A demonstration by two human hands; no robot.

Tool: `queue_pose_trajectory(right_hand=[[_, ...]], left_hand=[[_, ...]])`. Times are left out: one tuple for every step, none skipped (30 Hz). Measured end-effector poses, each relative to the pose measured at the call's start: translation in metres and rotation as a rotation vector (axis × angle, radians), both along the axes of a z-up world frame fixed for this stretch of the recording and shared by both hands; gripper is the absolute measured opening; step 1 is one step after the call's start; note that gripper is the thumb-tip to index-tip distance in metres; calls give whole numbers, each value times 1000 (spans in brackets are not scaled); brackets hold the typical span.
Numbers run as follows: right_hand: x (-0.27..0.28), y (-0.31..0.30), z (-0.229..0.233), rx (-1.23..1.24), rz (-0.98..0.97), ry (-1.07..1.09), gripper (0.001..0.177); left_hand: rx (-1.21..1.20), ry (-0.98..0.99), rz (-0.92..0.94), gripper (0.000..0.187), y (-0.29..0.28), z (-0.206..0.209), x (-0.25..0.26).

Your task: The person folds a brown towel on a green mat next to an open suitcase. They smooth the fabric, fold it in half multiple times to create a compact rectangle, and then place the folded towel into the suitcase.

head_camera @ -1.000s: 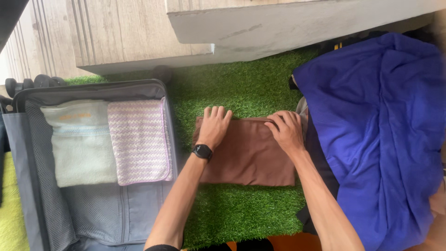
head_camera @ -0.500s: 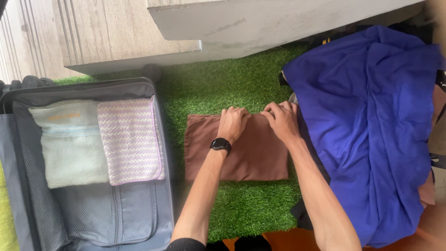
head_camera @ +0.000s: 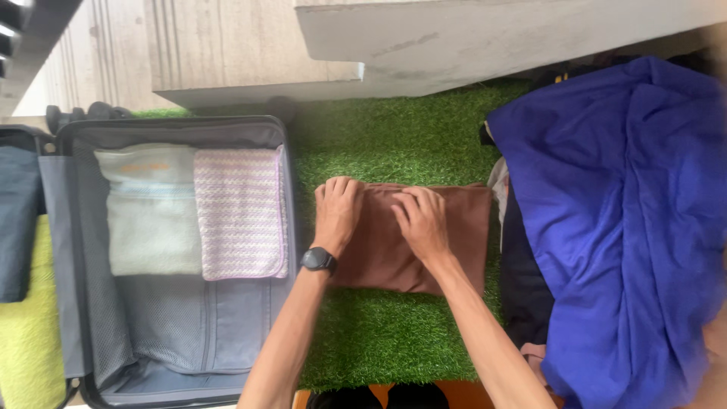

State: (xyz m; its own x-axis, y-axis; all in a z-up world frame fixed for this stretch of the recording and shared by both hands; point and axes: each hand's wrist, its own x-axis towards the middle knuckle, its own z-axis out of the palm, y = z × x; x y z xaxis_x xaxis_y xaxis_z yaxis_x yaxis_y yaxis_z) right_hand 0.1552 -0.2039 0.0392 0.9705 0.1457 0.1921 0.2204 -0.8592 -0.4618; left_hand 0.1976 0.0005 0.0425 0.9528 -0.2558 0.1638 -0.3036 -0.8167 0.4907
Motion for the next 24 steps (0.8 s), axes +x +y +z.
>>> queue_pose_trajectory(right_hand=[[3,10,4,24,24,-3,23],[7,20,8,47,48,-7,23],[13,28,10,44,55,-21,23],[20,35,12,41,61,-34,23],[26,40,13,34,66,-47,23],[31,43,13,45,75,-36,24],[35,46,13,54,81,-24,25],[38,48,13,63,86,-11,26],[42,50,12,66,86,30,21],[46,51,11,69,86,71,16],[46,51,10,73,85,118,13],[49,50,9,87,86,127,12],[52,50,9,106,86,138,11],[53,49,8,125,86,149,10],[54,50,8,122,87,148,10],[55,50,9,118,88,148,10],[56,50,9,114,87,148,10],[56,51,8,87,81,145,11],[55,54,7,60,73,145,12],[54,56,5,34,65,145,13],[51,56,2,43,30,86,15],[46,56,-2,51,-4,27,19],[42,54,-6,59,-39,-34,24],[39,50,-11,49,-88,-53,21]], left_hand=[[22,-11,-49,24,13,2,0],[44,-23,-98,29,23,4,0],[15,-20,-92,28,27,3,0],[-13,-18,-86,28,30,2,1],[-45,-15,-82,27,31,0,3],[-62,50,-50,22,32,-3,5],[-80,117,-20,18,30,-5,7],[-98,184,9,14,29,-7,9],[-82,179,10,12,28,-9,12],[-65,173,10,10,28,-10,16],[-47,174,10,9,28,-11,16],[-19,193,3,8,26,-12,19],[13,214,-5,8,26,-13,23],[45,235,-13,8,27,-14,25],[53,254,-9,8,28,-14,26],[62,273,-6,7,29,-15,27],[69,293,-5,7,29,-17,29],[151,280,-8,6,28,-19,30],[232,267,-13,7,26,-20,31],[313,253,-19,8,25,-20,32],[364,217,-5,12,22,-20,31],[413,179,9,16,19,-19,29],[463,140,21,20,16,-16,29],[438,107,-9,24,12,-14,27]])
